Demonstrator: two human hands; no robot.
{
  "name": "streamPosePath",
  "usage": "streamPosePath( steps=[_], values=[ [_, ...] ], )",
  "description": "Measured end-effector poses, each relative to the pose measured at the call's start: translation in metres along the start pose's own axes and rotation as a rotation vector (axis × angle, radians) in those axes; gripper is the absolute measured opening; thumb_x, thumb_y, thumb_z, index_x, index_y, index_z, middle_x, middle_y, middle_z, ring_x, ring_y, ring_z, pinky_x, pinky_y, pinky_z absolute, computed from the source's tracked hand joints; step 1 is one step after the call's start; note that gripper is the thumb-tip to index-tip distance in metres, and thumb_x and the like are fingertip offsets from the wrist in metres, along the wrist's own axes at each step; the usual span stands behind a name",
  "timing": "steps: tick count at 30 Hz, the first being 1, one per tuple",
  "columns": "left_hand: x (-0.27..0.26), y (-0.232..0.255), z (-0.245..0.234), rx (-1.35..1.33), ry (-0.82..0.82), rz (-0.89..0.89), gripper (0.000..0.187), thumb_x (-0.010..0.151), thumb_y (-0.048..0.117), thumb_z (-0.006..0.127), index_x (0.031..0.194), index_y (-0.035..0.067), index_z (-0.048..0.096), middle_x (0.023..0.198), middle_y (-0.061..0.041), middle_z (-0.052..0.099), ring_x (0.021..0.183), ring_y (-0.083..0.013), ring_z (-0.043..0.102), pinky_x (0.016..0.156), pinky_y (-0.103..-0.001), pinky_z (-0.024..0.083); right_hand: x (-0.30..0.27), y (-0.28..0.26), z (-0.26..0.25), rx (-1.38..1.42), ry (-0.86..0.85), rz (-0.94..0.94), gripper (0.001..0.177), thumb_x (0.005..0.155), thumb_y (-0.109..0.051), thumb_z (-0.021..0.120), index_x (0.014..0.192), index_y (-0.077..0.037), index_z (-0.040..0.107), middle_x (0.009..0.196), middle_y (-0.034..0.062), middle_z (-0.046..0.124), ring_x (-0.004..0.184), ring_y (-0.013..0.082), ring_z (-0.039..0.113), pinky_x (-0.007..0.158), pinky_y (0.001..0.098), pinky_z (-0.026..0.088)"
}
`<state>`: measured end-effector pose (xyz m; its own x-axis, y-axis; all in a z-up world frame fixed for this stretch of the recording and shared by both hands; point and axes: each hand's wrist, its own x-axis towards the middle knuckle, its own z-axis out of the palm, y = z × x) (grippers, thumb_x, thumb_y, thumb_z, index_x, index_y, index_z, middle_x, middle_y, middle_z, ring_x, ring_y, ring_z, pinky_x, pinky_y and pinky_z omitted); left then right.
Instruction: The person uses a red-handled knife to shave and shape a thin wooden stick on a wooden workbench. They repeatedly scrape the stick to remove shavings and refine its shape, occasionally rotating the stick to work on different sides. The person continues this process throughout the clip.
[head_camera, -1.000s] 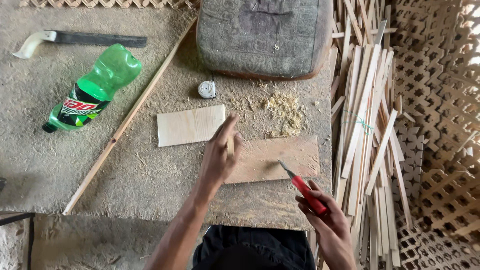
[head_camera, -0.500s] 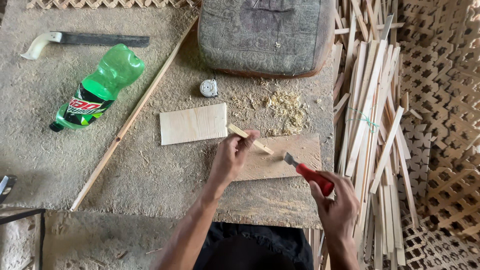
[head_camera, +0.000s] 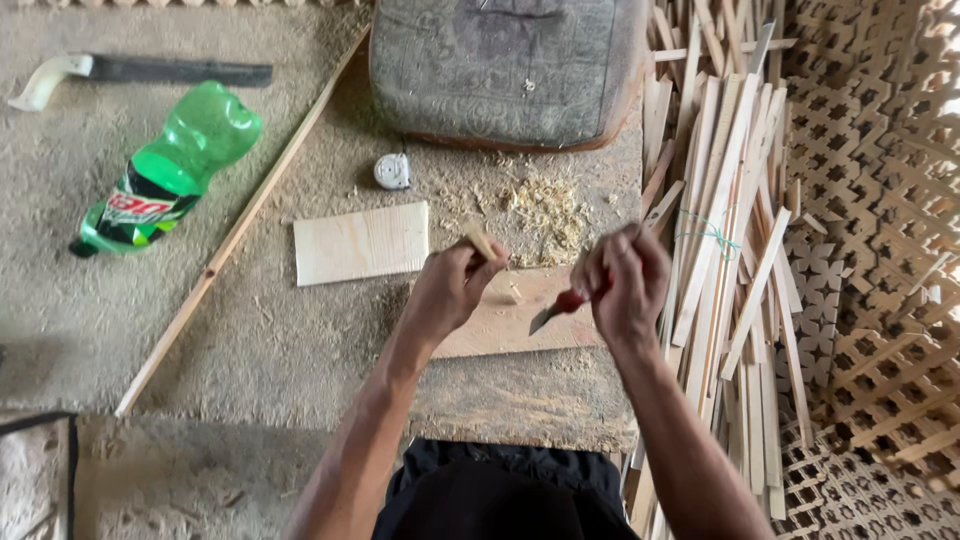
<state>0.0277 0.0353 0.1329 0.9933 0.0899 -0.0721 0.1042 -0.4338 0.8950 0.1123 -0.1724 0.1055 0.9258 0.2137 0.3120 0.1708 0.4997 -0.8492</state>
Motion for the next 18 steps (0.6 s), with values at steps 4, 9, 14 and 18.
streamPosePath(
  steps=[4, 9, 14, 18],
  values=[
    [0.015, -0.005, 0.003, 0.058, -0.049, -0.019, 0.022, 0.101, 0.024, 0.062, 0.102, 0.003, 0.069, 0.064, -0.018, 0.069, 0.049, -0.0238, 0.063, 0.052, -0.037, 0.050, 0.047, -0.018, 0.036, -0.070, -0.042, -0.035, 0.025, 0.106, -0.018, 0.051, 0.082, -0.010, 0.051, 0.050, 0.0021, 0.045, 0.038, 0.0119, 0.049, 0.038, 0.0251, 0.045],
    [0.018, 0.015, 0.006, 0.069, -0.080, 0.016, 0.022, 0.102, 0.017, 0.064, 0.103, -0.003, 0.074, 0.059, -0.014, 0.067, 0.033, -0.0151, 0.045, 0.041, -0.026, 0.039, 0.052, 0.009, 0.059, -0.244, -0.108, 0.031, 0.022, 0.105, -0.014, 0.052, 0.083, -0.011, 0.056, 0.054, 0.0016, 0.050, 0.044, 0.0112, 0.051, 0.043, 0.0242, 0.047],
    [0.016, 0.009, 0.004, -0.005, -0.044, 0.025, 0.019, 0.099, 0.013, 0.066, 0.101, -0.004, 0.074, 0.049, -0.011, 0.059, 0.032, -0.0135, 0.038, 0.038, -0.027, 0.031, 0.061, 0.000, 0.060, -0.166, -0.109, 0.064, 0.021, 0.105, -0.010, 0.050, 0.084, -0.008, 0.053, 0.052, 0.0005, 0.046, 0.043, 0.0098, 0.049, 0.042, 0.0235, 0.044],
    [0.021, 0.010, 0.004, 0.041, -0.095, 0.016, 0.021, 0.101, 0.010, 0.062, 0.097, -0.005, 0.076, 0.051, -0.009, 0.060, 0.031, -0.0104, 0.037, 0.037, -0.025, 0.031, 0.065, -0.004, 0.054, -0.245, -0.100, 0.045, 0.020, 0.108, -0.012, 0.045, 0.090, -0.011, 0.053, 0.057, -0.0007, 0.049, 0.046, 0.0103, 0.052, 0.043, 0.0221, 0.048]
  ],
)
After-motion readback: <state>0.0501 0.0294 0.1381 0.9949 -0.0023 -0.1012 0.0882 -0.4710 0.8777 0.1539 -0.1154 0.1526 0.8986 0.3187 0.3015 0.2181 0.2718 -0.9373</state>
